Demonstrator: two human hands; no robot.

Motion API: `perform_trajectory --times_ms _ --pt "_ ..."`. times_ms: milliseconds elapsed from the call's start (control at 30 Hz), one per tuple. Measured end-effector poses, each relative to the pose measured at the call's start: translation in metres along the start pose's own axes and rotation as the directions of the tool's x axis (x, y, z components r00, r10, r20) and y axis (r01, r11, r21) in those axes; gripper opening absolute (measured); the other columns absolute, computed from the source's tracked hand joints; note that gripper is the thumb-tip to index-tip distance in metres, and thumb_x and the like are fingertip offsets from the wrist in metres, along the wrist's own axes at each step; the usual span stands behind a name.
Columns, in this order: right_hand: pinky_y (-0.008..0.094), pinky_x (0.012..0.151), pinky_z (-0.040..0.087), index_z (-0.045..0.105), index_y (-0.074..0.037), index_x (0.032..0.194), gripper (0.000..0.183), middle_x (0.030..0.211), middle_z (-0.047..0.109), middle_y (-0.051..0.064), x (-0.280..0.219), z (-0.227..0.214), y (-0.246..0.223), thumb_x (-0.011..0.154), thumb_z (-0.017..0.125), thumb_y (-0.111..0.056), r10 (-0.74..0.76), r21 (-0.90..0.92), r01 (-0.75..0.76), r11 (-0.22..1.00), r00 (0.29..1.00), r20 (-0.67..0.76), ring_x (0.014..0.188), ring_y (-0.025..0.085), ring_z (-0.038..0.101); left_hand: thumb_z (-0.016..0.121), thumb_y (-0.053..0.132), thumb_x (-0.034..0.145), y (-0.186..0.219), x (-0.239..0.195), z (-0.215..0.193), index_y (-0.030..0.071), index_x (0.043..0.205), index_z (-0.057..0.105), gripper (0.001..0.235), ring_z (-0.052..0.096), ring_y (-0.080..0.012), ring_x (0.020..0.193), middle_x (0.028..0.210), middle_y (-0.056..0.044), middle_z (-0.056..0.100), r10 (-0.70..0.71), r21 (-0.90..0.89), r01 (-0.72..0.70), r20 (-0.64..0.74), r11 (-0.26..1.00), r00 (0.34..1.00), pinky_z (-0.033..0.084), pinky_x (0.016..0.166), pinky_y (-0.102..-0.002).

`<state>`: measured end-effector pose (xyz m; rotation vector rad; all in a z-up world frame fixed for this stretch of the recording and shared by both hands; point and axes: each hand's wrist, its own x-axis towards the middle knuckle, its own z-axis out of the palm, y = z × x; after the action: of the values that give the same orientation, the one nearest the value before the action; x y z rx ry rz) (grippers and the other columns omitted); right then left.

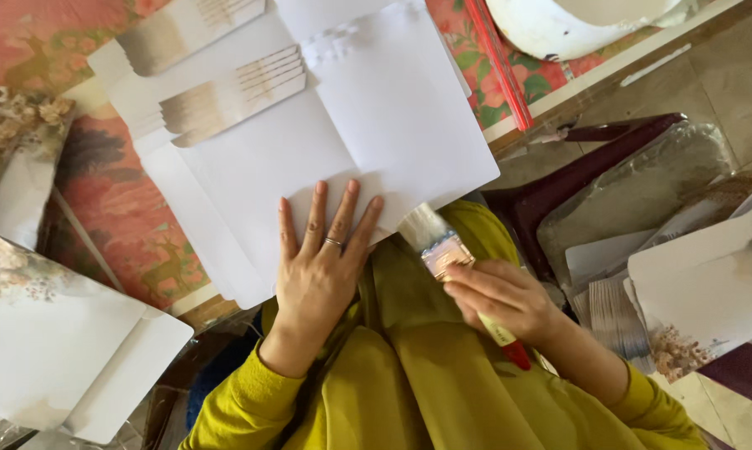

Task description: The person applies glue to the edges of a white paper sheet using a brush and then folds the paper over to adhere it to a floral-patterned surface. The person repeats this process on multiple sheets, smoothing them down with their hands.

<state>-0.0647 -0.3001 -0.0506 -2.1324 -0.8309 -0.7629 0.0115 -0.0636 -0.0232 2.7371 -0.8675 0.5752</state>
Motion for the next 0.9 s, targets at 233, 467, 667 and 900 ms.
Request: perform_trajectory --times_ms 233,467,667,900 --pt "0.037 0.056 0.055 0.073 -0.002 0.085 0.014 0.094 0.072 0.02 -0.034 -0.013 0.006 0.08 0.063 -0.01 0.09 0.01 -0.09 0.996 0.991 -0.094 0.073 0.026 0.069 0.05 0.031 0.098 0.0 -0.001 0.001 0.027 0.141 0.047 0.044 0.036 -0.0325 0.136 0.148 -0.005 0.041 0.004 0.009 -0.004 0.029 1.0 1.0 0.025 0.106 -0.063" --pt "0.035 0.064 0.058 0.072 0.003 0.088 0.015 0.095 0.072 0.022 -0.045 -0.007 0.023 0.076 0.064 -0.003 0.185 0.171 -0.161 0.972 0.974 -0.134 0.075 0.026 0.07 0.041 0.033 0.099 -0.001 0.005 0.0 0.027 0.139 0.051 0.041 0.042 -0.0322 0.133 0.146 -0.005 0.046 0.04 0.029 -0.04 0.017 0.999 0.999 0.03 0.106 -0.058" --pt "0.043 0.071 0.056 0.07 0.009 0.085 0.015 0.09 0.07 0.024 -0.067 -0.048 0.055 0.079 0.064 -0.003 0.336 0.088 -0.325 0.942 0.927 -0.169 0.081 0.036 0.069 0.04 0.034 0.099 0.002 0.005 -0.003 0.026 0.137 0.053 0.041 0.045 -0.0315 0.132 0.144 -0.006 0.048 0.014 0.005 -0.014 0.059 1.0 0.998 0.035 0.106 -0.051" --pt "0.021 0.056 0.057 0.06 -0.01 0.1 0.011 0.091 0.065 0.006 -0.062 -0.081 0.074 0.1 0.05 -0.013 0.718 0.611 -0.459 0.645 0.639 -0.277 0.062 0.011 0.063 0.016 0.035 0.103 -0.011 0.007 -0.028 0.008 0.14 0.042 0.052 0.042 -0.0242 0.138 0.142 -0.008 0.049 -0.281 -0.658 0.415 0.306 0.629 0.91 0.025 0.117 -0.038"
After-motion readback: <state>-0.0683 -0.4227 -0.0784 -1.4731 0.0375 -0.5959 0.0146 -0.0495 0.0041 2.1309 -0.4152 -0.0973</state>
